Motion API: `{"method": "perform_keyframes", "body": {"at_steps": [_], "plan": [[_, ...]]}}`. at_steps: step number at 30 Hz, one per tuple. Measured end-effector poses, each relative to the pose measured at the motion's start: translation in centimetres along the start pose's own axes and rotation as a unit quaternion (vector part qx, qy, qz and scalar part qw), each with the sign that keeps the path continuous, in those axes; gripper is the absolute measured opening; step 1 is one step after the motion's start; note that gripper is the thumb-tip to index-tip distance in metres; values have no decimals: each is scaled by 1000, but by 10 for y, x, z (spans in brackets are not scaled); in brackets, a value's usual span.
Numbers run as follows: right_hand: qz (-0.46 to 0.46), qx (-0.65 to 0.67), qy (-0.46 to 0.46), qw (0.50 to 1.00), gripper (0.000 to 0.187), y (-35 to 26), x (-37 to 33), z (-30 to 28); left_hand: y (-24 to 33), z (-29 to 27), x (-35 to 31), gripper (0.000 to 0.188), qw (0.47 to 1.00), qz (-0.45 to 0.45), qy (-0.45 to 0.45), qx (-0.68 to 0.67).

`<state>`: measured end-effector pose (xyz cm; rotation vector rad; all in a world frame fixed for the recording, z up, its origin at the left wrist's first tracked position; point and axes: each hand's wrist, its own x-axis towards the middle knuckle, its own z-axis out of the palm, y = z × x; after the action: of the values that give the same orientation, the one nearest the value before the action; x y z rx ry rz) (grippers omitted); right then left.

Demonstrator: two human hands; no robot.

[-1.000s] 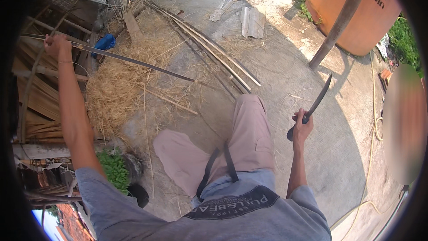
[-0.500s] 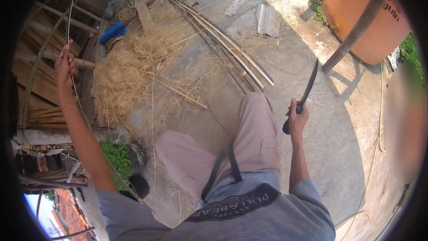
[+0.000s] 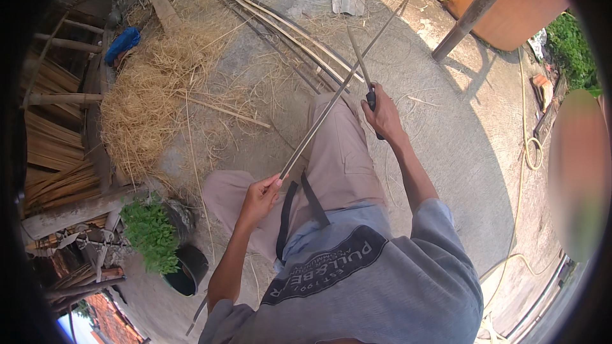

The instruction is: The person sits on the ground and uses a knife to shave and smooth thin bamboo strips. They repeatedly scrape the knife along the length of the strips to remove fibers and refine the surface, then place the finished pieces aside.

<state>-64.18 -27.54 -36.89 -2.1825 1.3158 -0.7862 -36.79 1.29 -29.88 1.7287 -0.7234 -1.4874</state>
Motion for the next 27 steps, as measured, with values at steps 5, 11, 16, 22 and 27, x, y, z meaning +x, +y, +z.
{"method": "perform_keyframes", "body": {"at_steps": [5,11,16,22,27], "plan": [[32,-144,-73,986,42,49,-8,-7,3,4,-16,42,994,-87,-63,27],[107,-136,-86,981,38,60,-13,-7,-3,23,48,47,992,20,-117,31],[86,-56,-177,979,38,10,-32,-12,35,72,115,36,992,-48,-115,-23],[-45,-54,-167,984,27,13,-68,-20,23,59,97,36,981,-75,-150,-98],[120,-65,-76,988,24,46,-55,-14,7,19,58,35,979,-95,-156,-95]]}}
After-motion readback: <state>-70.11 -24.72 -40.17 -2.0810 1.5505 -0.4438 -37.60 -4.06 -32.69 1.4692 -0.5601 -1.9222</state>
